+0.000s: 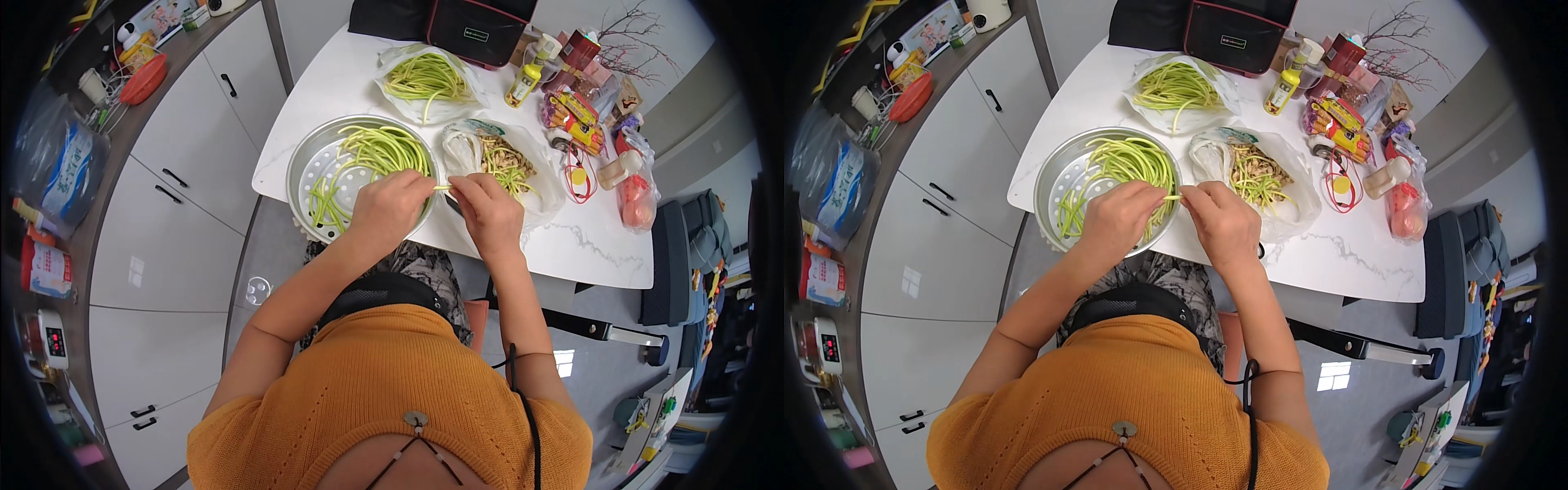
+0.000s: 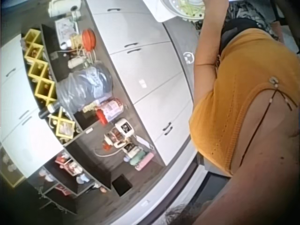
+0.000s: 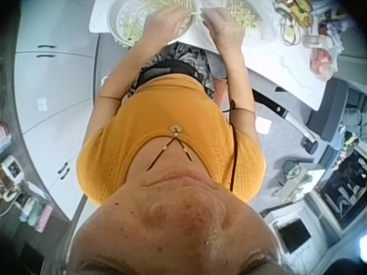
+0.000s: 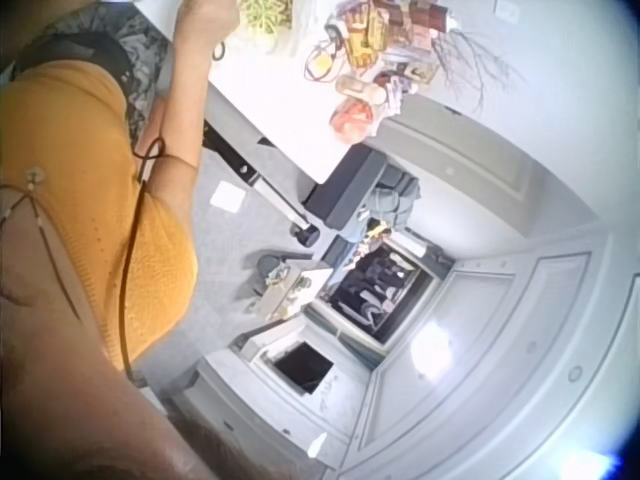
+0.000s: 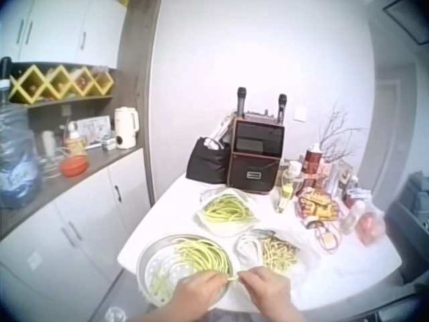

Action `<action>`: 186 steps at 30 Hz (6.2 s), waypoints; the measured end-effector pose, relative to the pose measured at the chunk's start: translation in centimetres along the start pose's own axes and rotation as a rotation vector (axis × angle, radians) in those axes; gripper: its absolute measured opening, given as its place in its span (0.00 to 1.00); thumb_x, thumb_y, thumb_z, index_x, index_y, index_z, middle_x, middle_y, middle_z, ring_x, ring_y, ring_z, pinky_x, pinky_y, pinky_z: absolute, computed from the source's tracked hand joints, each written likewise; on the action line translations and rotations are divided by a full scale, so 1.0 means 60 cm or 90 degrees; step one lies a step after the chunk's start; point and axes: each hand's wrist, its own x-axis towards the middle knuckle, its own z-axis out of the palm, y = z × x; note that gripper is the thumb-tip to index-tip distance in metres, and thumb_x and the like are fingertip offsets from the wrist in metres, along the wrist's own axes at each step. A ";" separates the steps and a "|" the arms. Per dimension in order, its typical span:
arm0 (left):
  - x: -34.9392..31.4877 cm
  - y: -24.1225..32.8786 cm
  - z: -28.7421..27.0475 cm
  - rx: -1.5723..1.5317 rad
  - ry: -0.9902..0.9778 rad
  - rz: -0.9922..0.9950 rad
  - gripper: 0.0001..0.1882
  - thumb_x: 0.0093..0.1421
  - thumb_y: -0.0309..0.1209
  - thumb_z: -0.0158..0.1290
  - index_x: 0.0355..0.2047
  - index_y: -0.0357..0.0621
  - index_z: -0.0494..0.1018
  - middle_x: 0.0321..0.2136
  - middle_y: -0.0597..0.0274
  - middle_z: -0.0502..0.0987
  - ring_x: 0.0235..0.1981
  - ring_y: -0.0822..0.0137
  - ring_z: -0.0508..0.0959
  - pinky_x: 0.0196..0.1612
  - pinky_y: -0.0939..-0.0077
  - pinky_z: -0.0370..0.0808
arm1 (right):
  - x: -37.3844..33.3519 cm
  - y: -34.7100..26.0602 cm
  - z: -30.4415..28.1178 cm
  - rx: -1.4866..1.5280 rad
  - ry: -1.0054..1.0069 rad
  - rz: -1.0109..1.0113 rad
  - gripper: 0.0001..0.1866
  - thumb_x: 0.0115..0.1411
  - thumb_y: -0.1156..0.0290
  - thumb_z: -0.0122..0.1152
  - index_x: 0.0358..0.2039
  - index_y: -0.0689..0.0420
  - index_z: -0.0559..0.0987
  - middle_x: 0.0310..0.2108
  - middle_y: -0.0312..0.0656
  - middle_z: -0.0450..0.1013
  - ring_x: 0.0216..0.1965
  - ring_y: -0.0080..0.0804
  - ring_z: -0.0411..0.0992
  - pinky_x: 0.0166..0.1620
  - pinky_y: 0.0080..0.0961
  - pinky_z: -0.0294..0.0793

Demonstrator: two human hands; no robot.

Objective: The person trims the ends off long green vegetables using scissors and places the prepared vegetables into a metal steamer tray.

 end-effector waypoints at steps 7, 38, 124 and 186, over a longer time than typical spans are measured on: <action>-0.002 -0.011 0.003 0.030 -0.040 0.010 0.07 0.47 0.23 0.55 0.29 0.41 0.74 0.25 0.60 0.74 0.25 0.60 0.75 0.26 0.71 0.72 | 0.000 0.007 0.001 -0.044 -0.013 -0.072 0.07 0.42 0.75 0.63 0.25 0.54 0.77 0.25 0.36 0.71 0.23 0.31 0.70 0.25 0.23 0.69; -0.006 0.016 0.007 -0.127 0.037 -0.075 0.06 0.47 0.22 0.57 0.28 0.38 0.75 0.25 0.58 0.74 0.25 0.62 0.75 0.28 0.76 0.72 | -0.011 0.007 0.014 0.718 0.106 0.389 0.06 0.56 0.74 0.58 0.33 0.61 0.74 0.29 0.32 0.71 0.25 0.11 0.63 0.29 0.08 0.62; -0.002 -0.101 0.033 0.119 -0.329 -0.174 0.10 0.52 0.36 0.52 0.25 0.42 0.72 0.26 0.56 0.73 0.29 0.55 0.75 0.33 0.63 0.71 | -0.052 0.152 0.045 -0.031 -0.122 0.274 0.02 0.49 0.75 0.57 0.26 0.56 0.75 0.33 0.42 0.70 0.29 0.40 0.71 0.32 0.34 0.69; -0.013 -0.049 0.008 -0.783 -0.106 -0.530 0.05 0.59 0.27 0.50 0.34 0.40 0.69 0.29 0.63 0.75 0.29 0.76 0.76 0.28 0.87 0.70 | -0.011 0.009 0.024 0.128 -0.093 -0.002 0.06 0.47 0.72 0.62 0.27 0.55 0.77 0.24 0.38 0.71 0.26 0.36 0.70 0.30 0.29 0.69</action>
